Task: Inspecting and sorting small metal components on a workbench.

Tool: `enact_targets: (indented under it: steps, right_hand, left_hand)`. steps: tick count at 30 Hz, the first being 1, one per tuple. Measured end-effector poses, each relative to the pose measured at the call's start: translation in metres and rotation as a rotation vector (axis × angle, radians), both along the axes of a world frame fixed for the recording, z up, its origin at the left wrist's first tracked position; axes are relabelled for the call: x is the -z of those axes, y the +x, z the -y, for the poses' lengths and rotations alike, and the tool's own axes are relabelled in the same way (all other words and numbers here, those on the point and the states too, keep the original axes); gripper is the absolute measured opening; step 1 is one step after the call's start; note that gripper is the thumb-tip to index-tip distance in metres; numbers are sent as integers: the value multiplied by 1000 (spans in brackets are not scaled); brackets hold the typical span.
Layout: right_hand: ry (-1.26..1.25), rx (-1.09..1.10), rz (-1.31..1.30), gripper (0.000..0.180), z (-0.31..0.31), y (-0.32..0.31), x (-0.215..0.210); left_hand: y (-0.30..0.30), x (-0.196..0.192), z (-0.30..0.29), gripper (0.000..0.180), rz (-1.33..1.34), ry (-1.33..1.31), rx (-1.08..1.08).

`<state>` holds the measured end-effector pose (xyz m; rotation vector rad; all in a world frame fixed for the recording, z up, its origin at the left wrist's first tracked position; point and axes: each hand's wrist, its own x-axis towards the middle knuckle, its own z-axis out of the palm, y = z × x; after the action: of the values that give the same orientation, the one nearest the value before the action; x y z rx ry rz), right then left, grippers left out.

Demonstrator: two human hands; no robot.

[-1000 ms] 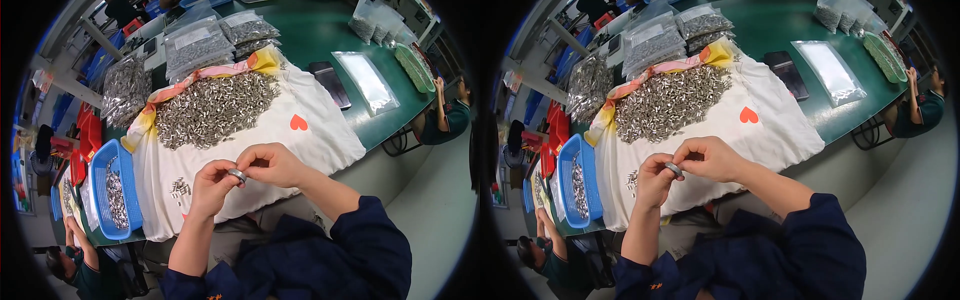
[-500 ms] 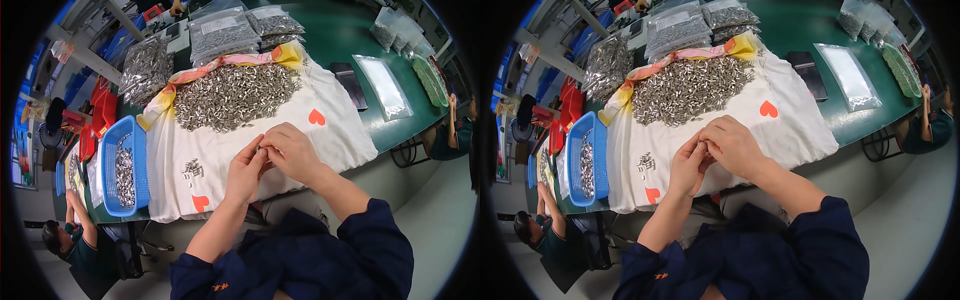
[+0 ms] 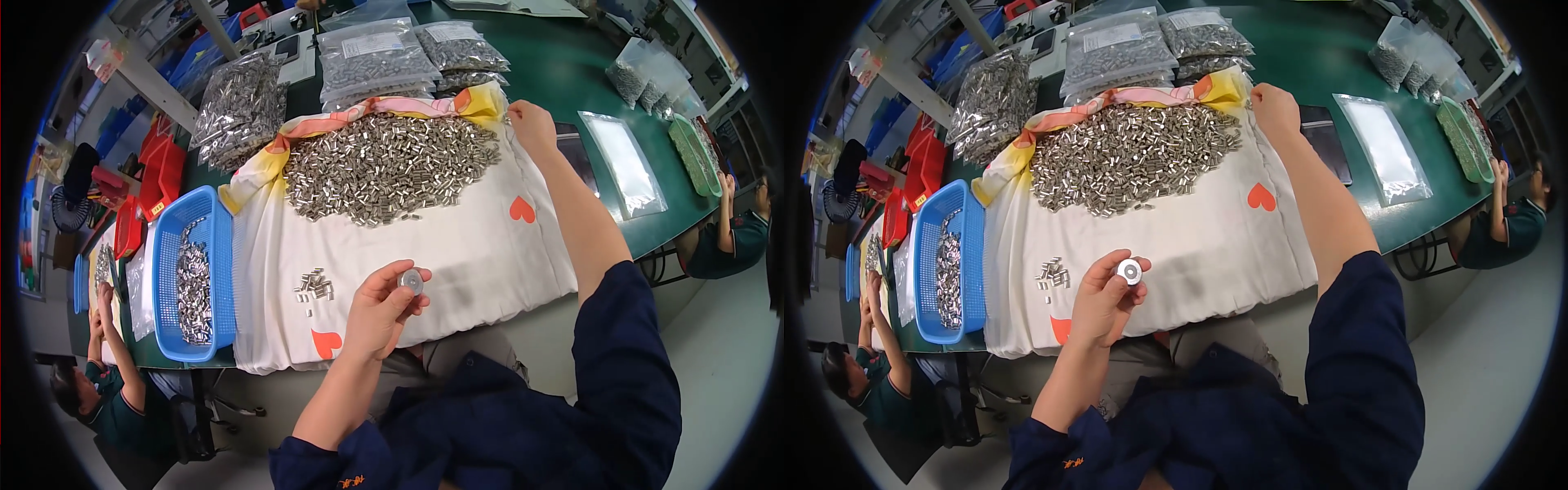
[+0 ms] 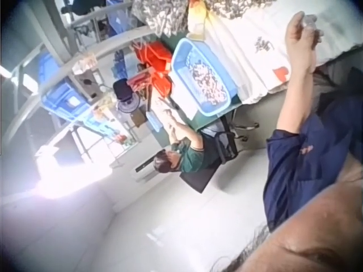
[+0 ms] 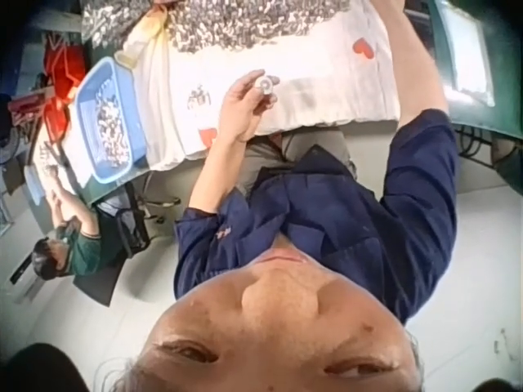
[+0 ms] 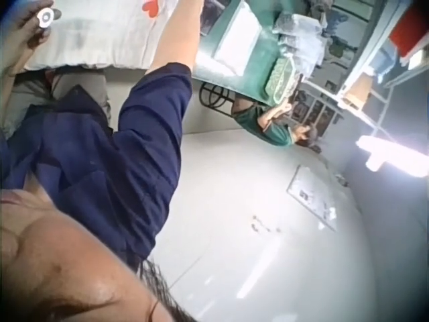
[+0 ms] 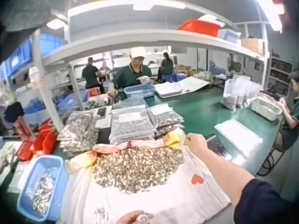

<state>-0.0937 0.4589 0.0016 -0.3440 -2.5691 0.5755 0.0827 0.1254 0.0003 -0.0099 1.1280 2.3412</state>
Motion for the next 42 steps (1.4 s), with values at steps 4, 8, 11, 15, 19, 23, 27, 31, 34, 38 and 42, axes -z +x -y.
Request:
enact_targets:
  steps: [4, 8, 11, 15, 19, 23, 27, 31, 34, 38, 42]
  right_hand:
    - [-8, -31, -91, 17, 15, 6, -9]
    - [-148, -169, -41, 16, 36, 55, -43]
    - [-317, -362, -25, 14, 87, 88, -44]
    - [-403, -727, 35, 13, 169, 107, -42]
    - [-381, -817, 73, 14, 227, 101, -41]
    - [-47, -760, 48, 11, 238, 87, -20]
    - [264, -700, 76, 7, 248, 78, -7]
    - [324, -685, 94, 7, 252, 75, -3]
    - [181, -728, 41, 7, 256, 82, -8]
    - [-579, -655, 194, 6, 279, 92, -17]
    - [-1007, -747, 229, 10, 280, 92, 5]
  left_hand:
    - [-2, -9, 27, 33, 21, 78, -79]
    - [-11, -21, 60, 39, -11, 102, -97]
    - [-14, -11, 85, 39, -34, 167, -169]
    - [-20, 5, 112, 42, -46, 290, -228]
    - [-34, -6, 134, 42, -162, 275, -226]
    - [-67, -24, 137, 36, -229, -5, -196]
    - [-88, -12, 129, 32, -247, -327, -79]
    - [-92, 2, 126, 32, -295, -323, 88]
    - [-87, 0, 130, 31, -303, -382, 189]
    - [-88, 1, 132, 31, -319, -405, 279]
    - [-86, 5, 134, 33, -205, -211, 140]
